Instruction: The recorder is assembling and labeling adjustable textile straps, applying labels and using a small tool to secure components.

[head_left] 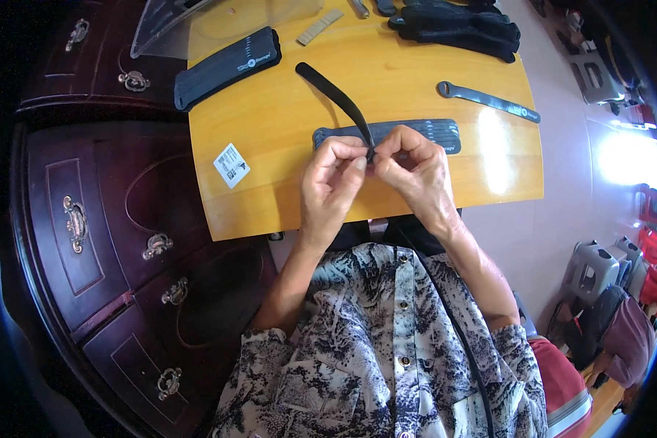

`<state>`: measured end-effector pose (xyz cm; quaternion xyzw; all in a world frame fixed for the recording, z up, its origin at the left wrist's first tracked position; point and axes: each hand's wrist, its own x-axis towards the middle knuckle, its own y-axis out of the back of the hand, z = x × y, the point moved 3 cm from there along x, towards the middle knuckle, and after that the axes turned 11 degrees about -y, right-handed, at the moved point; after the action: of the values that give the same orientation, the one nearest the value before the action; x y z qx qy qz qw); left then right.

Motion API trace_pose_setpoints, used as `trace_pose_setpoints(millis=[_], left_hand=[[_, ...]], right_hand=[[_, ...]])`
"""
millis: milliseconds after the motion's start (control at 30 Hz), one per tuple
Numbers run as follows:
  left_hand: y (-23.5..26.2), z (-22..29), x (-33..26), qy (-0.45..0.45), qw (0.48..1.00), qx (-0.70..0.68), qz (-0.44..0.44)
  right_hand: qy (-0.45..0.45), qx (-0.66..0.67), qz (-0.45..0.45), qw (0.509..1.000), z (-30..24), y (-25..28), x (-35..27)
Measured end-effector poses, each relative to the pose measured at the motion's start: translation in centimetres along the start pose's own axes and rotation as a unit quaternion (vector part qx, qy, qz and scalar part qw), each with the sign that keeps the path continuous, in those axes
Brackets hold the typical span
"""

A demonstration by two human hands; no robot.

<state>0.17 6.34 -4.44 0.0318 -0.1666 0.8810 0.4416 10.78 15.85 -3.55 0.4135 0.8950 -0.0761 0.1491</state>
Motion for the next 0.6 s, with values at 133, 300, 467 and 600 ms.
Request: trace_pose_setpoints(millis=[133,300,467,600], left_hand=[[0.5,0.0,0.5,0.039,0.999,-0.03,-0.014],[0.1,-0.5,0.4,-0.117,0.973,0.194,-0.047],[-0.8,-0.2,-0.2,-0.037,0.996,0.072,0.028],[-0.6,-0.4,-0.1,0.051,0.994,-0.082,0.05]], right_hand=[[0.049,-0.025,-0.008,0.998,-1.0,-0.5,-0.4],[0.035,-0.056,0.008,0.998,-0.8,-0.3,0.2],[-0.004,-0.042,0.0,0.999,-0.7,0.0,0.8],[-0.135,0.165,-0.109,0.971,-1.4,0.0,1.2]])
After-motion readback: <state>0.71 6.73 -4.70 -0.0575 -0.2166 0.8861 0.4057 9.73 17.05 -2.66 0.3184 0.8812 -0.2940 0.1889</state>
